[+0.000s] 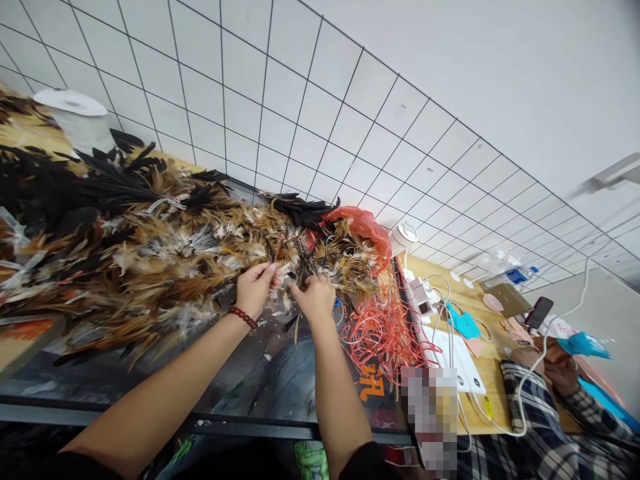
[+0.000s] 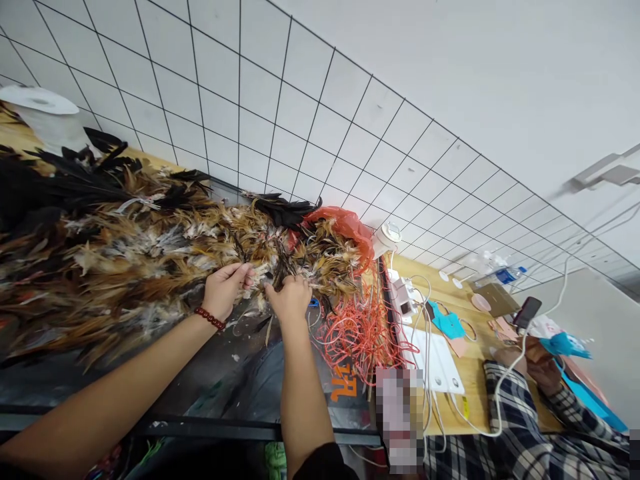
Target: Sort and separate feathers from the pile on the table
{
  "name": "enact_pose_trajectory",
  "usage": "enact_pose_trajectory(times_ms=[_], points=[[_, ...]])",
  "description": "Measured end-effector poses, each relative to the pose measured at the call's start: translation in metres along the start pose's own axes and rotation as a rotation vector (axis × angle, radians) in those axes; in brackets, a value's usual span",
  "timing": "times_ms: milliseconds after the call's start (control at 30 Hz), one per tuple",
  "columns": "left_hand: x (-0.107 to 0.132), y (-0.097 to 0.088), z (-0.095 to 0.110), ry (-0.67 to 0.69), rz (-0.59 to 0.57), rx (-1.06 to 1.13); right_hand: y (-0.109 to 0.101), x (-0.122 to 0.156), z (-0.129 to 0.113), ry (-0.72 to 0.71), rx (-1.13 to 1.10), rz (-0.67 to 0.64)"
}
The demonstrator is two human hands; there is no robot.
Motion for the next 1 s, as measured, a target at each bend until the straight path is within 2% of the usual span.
enact_pose_trajectory(times_ms=[67,233,333,400,467,567,633,767,833,900,1000], points=[[0.000,-0.001,0.000,-0.006,0.008,0.002,0.007,0.000,0.004,0.057,-0.054,-0.052],[0.001,0.000,0.002,-0.004,-0.002,-0.009,0.014,-0.011,0.033,0.258,-0.416,-0.079],[0.003,0.000,0.003,-0.007,-0.001,-0.025,0.004,-0.015,0.045,0.274,-0.368,-0.007],[0.004,-0.001,0.004,-0.013,0.005,-0.036,-0.010,-0.015,0.044,0.221,-0.243,0.102],[0.004,-0.001,0.004,-0.009,0.010,-0.039,-0.017,-0.012,0.030,0.094,-0.151,0.131],[0.003,-0.001,0.004,0.007,0.018,-0.030,-0.010,-0.003,-0.003,-0.128,-0.104,-0.019],[0.001,-0.001,0.002,0.013,0.017,-0.019,-0.001,0.005,-0.021,-0.214,-0.044,-0.136],[-0.001,-0.002,0.001,0.026,0.033,-0.001,0.011,0.015,-0.033,-0.258,0.073,-0.282],[-0.001,-0.002,0.001,0.031,0.028,0.000,0.012,0.014,-0.030,-0.233,0.057,-0.279],[0.000,-0.001,0.002,0.028,0.020,-0.001,0.012,0.009,-0.022,-0.152,-0.079,-0.242],[0.001,0.000,0.001,0.005,0.004,-0.004,0.017,0.002,-0.005,0.126,-0.542,-0.234]])
Point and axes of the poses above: each hand's wrist, its own x-axis away from the middle knuckle, its own y-axis out of the palm, z = x × y, the point moved 7 cm from there along -x, towards the middle knuckle, and after that the axes turned 11 degrees about z, right-handed, at the moved point
